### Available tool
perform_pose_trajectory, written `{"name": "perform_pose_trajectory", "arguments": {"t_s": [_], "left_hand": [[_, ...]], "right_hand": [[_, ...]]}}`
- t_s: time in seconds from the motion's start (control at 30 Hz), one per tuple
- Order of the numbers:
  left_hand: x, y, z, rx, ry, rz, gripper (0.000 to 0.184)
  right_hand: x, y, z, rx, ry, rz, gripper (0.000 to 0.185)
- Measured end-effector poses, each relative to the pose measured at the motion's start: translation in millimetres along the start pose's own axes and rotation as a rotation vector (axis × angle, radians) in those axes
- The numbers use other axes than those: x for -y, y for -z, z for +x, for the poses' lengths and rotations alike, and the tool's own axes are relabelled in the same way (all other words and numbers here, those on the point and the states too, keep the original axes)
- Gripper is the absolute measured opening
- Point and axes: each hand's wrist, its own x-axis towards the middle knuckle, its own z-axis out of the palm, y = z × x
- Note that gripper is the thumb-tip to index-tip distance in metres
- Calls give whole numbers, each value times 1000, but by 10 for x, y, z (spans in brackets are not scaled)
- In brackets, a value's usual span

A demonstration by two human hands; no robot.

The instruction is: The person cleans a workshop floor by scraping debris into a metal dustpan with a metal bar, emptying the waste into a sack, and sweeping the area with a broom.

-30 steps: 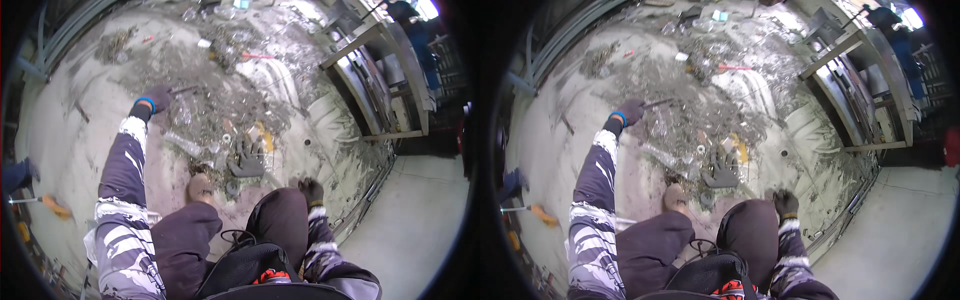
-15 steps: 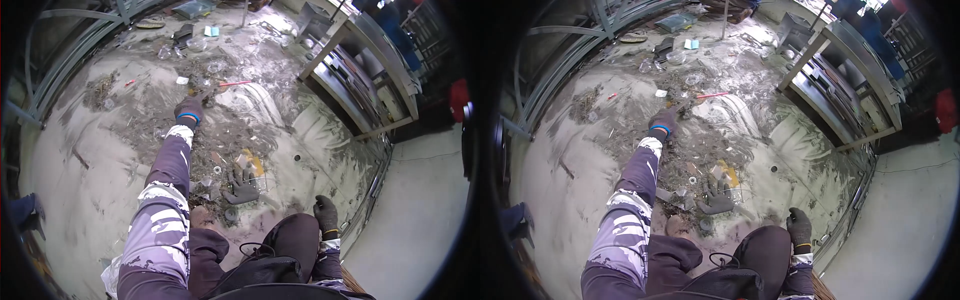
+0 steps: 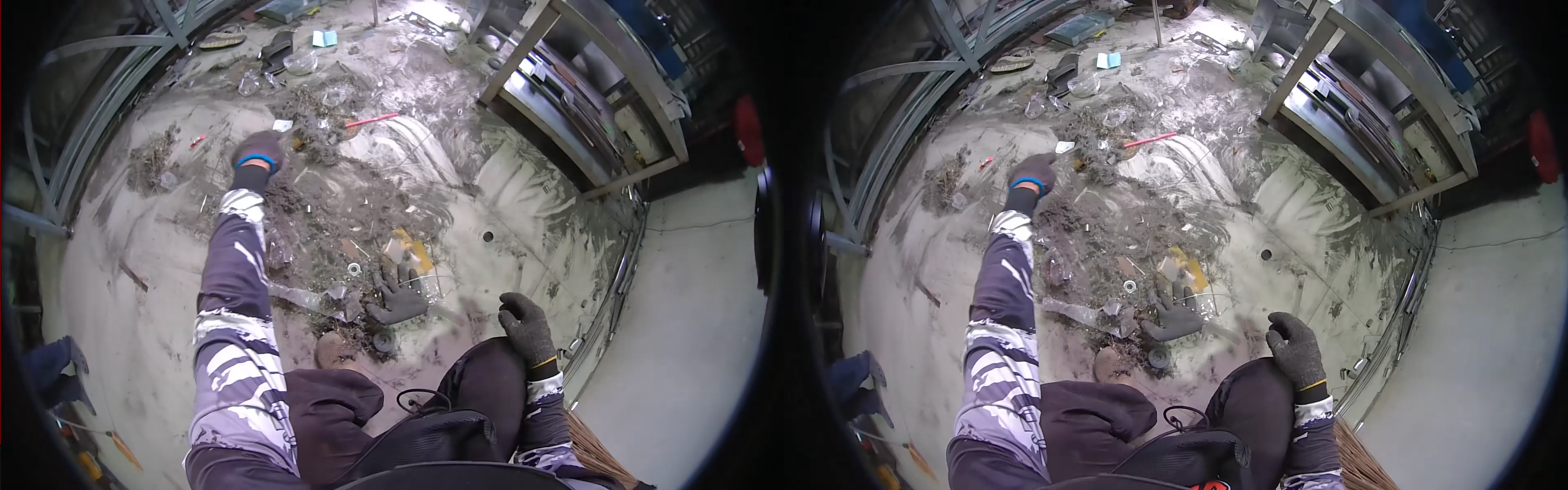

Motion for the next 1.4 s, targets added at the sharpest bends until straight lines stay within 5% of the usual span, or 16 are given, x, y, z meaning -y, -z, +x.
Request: {"name": "perform_pose_trajectory", "arguments": {"t_s": [0.13,0.2,0.43,0.7,0.73,0.77,0.83,0.87,1.13,1.4], "left_hand": [[-304,-659,402,-101,-66,51,35],[-362,-844,439,58,105,76,33],[-122,18,201,92,-8,201,35],[-581,-512,735,40,-100,-20,37],[-536,-457,808,207,-459,218,37],[-463,-432,784,216,-468,222,37],[-270,-437,712,183,-430,-319,37],[-245,-456,735,27,-396,-238,35],[-131,-746,704,30,23,-145,33],[-128,-734,215,155,-64,26,35]], "right_hand": [[63,7,34,15,10,-140,30],[27,22,10,4,-19,-111,30],[52,35,-14,-29,-17,-137,32],[320,18,0,16,20,-256,31],[320,22,-15,15,17,-265,31],[279,35,-38,15,5,-262,31],[167,87,-82,2,-69,-242,32],[135,108,-87,-4,-87,-234,33],[195,81,-109,-32,-72,-230,31],[120,57,-10,-15,-20,-275,29]]}}
